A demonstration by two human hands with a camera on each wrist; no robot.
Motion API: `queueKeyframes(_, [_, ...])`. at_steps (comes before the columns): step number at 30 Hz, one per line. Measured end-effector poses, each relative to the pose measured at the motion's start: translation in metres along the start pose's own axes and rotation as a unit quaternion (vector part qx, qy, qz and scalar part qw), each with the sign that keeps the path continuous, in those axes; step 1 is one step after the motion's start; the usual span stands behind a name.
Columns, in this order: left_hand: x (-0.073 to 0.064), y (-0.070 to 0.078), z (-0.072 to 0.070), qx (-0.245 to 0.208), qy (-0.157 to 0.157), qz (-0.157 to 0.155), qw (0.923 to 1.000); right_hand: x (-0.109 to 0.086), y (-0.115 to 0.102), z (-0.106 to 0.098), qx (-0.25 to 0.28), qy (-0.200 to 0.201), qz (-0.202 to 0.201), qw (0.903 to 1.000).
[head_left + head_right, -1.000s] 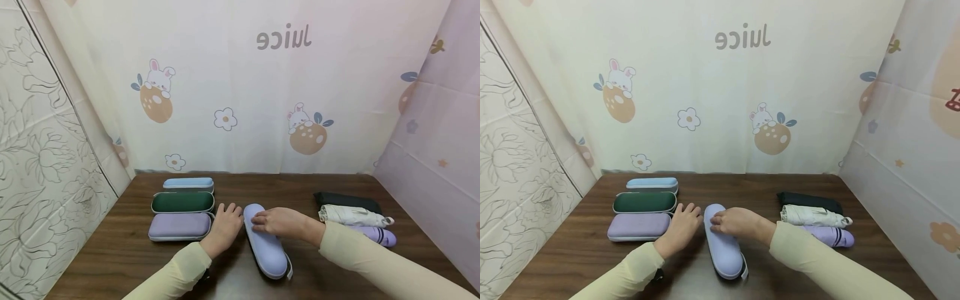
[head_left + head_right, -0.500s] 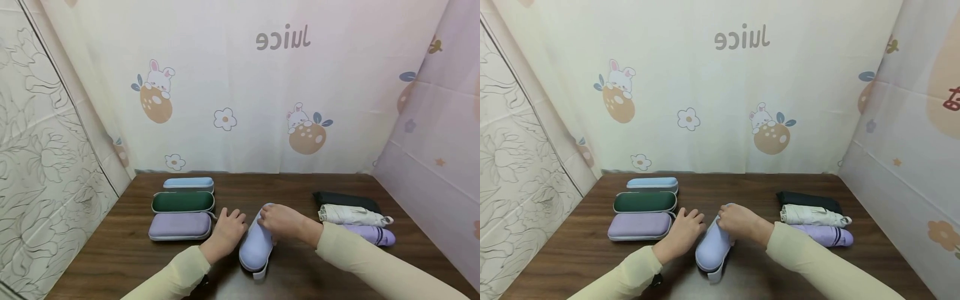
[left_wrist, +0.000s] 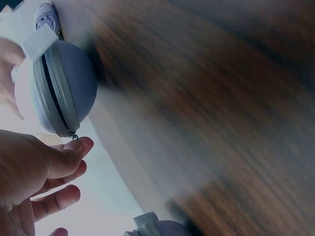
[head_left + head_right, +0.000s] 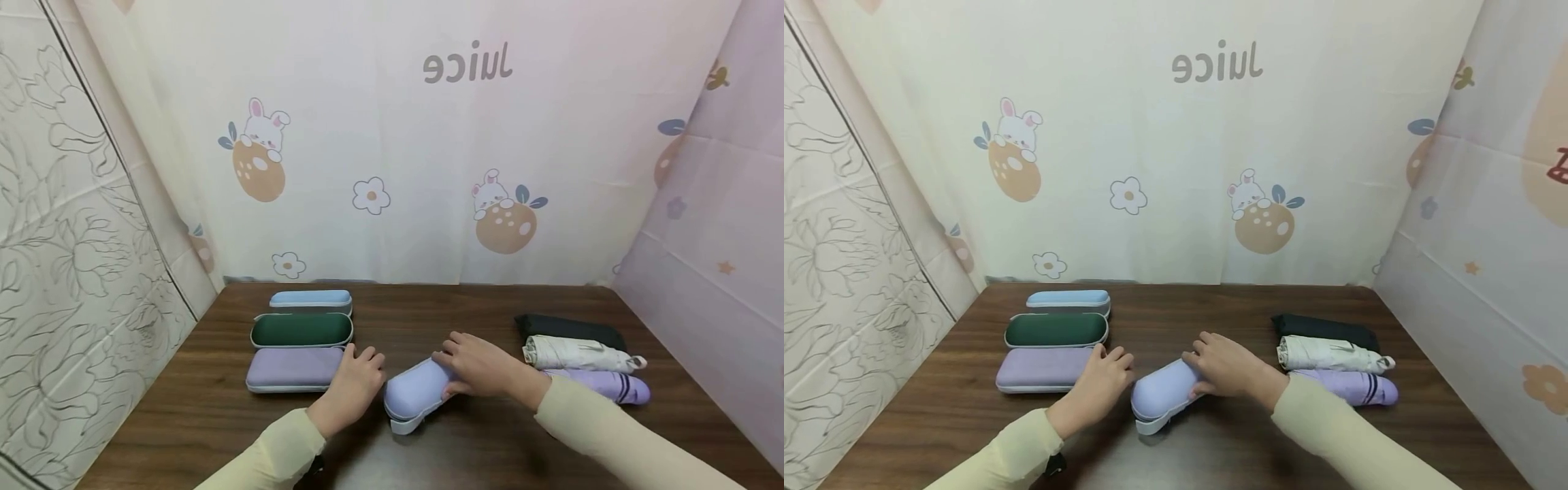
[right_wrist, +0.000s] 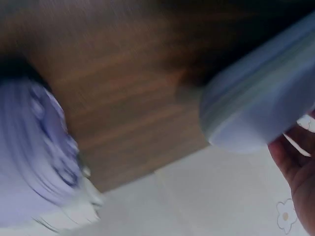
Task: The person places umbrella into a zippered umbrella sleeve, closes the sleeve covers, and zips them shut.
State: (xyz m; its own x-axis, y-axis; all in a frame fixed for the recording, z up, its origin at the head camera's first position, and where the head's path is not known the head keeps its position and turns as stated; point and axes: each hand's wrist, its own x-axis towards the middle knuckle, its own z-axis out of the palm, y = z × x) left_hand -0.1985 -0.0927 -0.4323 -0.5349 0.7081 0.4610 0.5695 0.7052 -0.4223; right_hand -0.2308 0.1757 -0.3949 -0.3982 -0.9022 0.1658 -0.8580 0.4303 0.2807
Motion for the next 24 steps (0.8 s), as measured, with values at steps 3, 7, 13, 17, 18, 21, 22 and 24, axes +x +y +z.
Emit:
queueKeyframes(3, [0.000,-0.002,0.001,0.006,0.008,-0.002,1.0000,-0.006,-0.004,0.008,-0.012,0.024,0.013,0.9996])
queueKeyframes(7, [-0.001,-0.005,0.003,0.008,0.003,-0.005,1.0000,-0.012,-0.010,0.015,-0.029,0.046,0.055,0.9970])
queueKeyframes(13, [-0.004,-0.006,0.003,-0.013,0.014,-0.001,0.9998,-0.018,-0.025,0.015,-0.054,0.077,0.119,0.9885])
queueKeyframes(17, [-0.005,-0.004,0.000,-0.015,0.030,0.001,0.9995,-0.018,-0.035,0.014,-0.058,0.091,0.150,0.9827])
queueKeyframes(18, [-0.005,-0.003,-0.001,-0.014,0.030,0.001,0.9994,-0.017,-0.036,0.013,-0.059,0.096,0.156,0.9813])
queueKeyframes(21, [-0.006,0.001,-0.004,-0.018,0.028,0.000,0.9995,-0.017,-0.041,0.014,-0.065,0.114,0.166,0.9774])
queueKeyframes(22, [-0.006,0.003,-0.005,-0.023,0.025,-0.001,0.9994,-0.017,-0.042,0.014,-0.067,0.121,0.167,0.9762])
queueKeyframes(24, [-0.006,0.008,-0.008,-0.028,0.018,-0.001,0.9994,-0.016,-0.044,0.015,-0.070,0.132,0.169,0.9743])
